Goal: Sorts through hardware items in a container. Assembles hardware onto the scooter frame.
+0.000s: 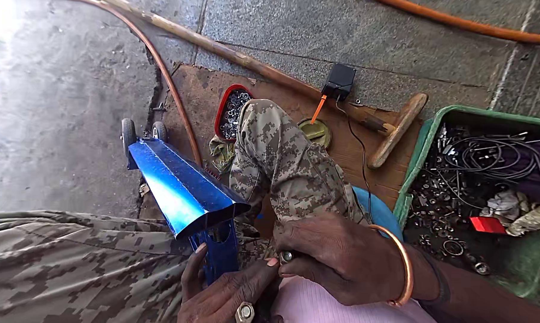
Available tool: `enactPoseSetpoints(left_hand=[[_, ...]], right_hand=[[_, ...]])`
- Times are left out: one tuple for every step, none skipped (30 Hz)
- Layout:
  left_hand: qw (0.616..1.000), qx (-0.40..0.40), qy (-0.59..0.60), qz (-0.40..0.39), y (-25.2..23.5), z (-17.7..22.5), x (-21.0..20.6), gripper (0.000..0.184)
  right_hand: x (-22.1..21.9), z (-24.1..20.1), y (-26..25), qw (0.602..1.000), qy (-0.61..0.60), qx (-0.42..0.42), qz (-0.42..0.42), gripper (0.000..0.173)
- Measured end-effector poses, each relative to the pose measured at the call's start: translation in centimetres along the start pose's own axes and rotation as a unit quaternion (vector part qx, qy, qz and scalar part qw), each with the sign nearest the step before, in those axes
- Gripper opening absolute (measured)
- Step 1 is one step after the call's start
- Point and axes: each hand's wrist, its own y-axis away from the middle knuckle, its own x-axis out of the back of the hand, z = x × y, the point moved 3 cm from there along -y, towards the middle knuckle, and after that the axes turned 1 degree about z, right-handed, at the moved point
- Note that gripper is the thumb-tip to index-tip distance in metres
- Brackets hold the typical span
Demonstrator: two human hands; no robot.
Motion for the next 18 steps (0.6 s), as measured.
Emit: enactPoseSetpoints(left_hand=[[1.0,0.005,0.006,-0.009,0.1,0.2,0.1,0.049],[1.0,0.008,0.023,-0.021,0.2,0.3,0.3,0.053],[0.998,0.012,0.053,-0.03,0.3,0.5,0.7,0.059],[0.995,0.016,0.099,-0.031,0.3,0.7,1.1,0.065],[0.987,0.022,0.155,-0.024,0.2,0.9,1.5,0.069],[0.976,0.032,0.214,-0.015,-0.2,1.1,1.8,0.07],[0.962,0.043,0.269,-0.012,-1.0,1.1,2.0,0.069],[0.947,0.051,0.315,-0.021,-1.9,0.8,2.0,0.067],[0.941,0.053,0.333,-0.041,-2.8,0.3,1.8,0.062],[0.941,0.05,0.328,-0.064,-3.5,-0.2,1.5,0.055],[0.943,0.044,0.317,-0.092,-4.2,-0.8,1.1,0.049],[0.939,0.038,0.318,-0.125,-4.7,-1.2,0.8,0.043],[0.929,0.031,0.333,-0.158,-5.1,-1.6,0.6,0.041],[0.917,0.028,0.352,-0.187,-5.3,-1.9,0.5,0.041],[0.904,0.032,0.368,-0.215,-5.6,-2.1,0.5,0.042],[0.895,0.041,0.373,-0.242,-5.9,-2.2,0.5,0.042],[0.889,0.05,0.367,-0.269,-6.2,-2.1,0.6,0.041],[0.887,0.058,0.35,-0.296,-6.6,-1.9,0.7,0.039]], right_hand=[[0.0,0.0,0.2,1.0,0.0,-0.001,-0.004,0.029],[0.1,0.1,0.3,1.0,-0.003,-0.002,-0.003,0.028],[0.1,0.3,0.5,1.0,-0.008,-0.004,-0.001,0.028],[0.1,0.4,0.7,1.0,-0.015,-0.005,-0.001,0.028],[0.1,0.5,0.8,1.0,-0.021,-0.005,-0.005,0.027],[0.1,0.5,0.9,1.0,-0.026,-0.004,-0.008,0.028],[0.1,0.5,1.0,0.999,-0.032,-0.003,-0.015,0.028],[0.1,0.4,1.0,0.999,-0.038,-0.001,-0.022,0.027],[0.1,0.4,1.1,0.999,-0.042,0.0,-0.028,0.027],[0.1,0.3,1.2,0.999,-0.045,0.0,-0.031,0.027],[0.1,0.4,1.2,0.998,-0.046,-0.002,-0.035,0.027],[0.1,0.3,1.3,0.998,-0.046,-0.006,-0.041,0.027],[0.1,0.3,1.4,0.998,-0.045,-0.009,-0.047,0.027],[0.1,0.2,1.6,0.998,-0.042,-0.009,-0.049,0.027],[0.1,0.1,1.6,0.998,-0.039,-0.01,-0.048,0.027],[0.2,0.0,1.7,0.998,-0.032,-0.009,-0.046,0.027],[0.2,0.0,1.8,0.999,-0.019,-0.009,-0.047,0.027],[0.3,-0.1,1.8,0.999,-0.006,-0.008,-0.05,0.027]])
